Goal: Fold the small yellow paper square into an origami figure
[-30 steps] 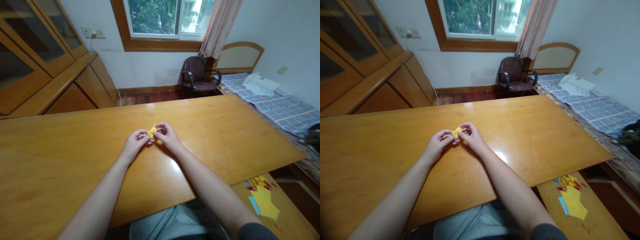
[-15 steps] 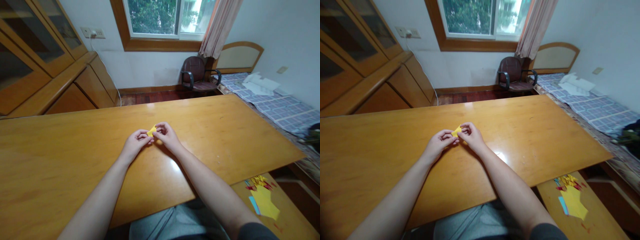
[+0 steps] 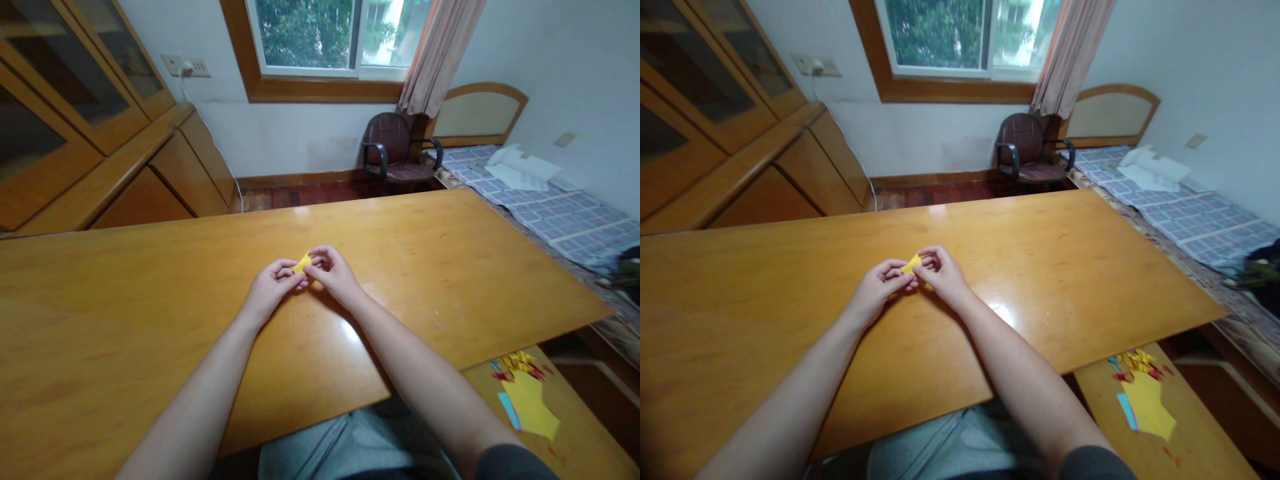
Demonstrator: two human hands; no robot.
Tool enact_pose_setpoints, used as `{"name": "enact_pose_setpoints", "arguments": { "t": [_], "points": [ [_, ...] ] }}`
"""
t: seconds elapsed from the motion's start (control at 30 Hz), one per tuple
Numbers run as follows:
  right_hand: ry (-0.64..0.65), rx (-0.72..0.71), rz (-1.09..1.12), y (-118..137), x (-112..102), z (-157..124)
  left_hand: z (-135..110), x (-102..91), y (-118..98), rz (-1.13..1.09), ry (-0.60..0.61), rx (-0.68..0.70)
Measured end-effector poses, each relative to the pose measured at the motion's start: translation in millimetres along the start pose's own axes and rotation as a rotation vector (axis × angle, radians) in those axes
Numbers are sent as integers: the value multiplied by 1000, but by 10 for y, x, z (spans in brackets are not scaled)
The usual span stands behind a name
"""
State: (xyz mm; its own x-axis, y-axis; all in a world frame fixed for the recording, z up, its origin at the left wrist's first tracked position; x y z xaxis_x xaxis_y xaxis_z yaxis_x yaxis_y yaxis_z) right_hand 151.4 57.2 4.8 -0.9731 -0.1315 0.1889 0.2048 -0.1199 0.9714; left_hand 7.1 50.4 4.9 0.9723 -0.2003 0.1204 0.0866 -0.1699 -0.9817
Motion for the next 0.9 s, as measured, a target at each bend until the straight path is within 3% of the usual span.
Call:
{"name": "enact_pose_setpoints", "arguments": {
  "t": [0.9],
  "points": [
    [44, 51, 107, 4, 16, 9, 2, -17, -15, -7, -3, 48]
  ]
}}
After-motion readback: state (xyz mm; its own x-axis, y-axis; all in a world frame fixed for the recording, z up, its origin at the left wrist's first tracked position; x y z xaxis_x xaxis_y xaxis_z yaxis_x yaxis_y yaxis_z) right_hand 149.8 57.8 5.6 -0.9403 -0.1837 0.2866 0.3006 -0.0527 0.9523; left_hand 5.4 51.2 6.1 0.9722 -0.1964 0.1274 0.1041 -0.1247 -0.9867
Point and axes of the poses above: each hand's wrist, its own z-axis towards the middle knuckle, its own x-axis out of the palm, y = z × x, the point moved 6 cm from there along z, towards the middle knuckle
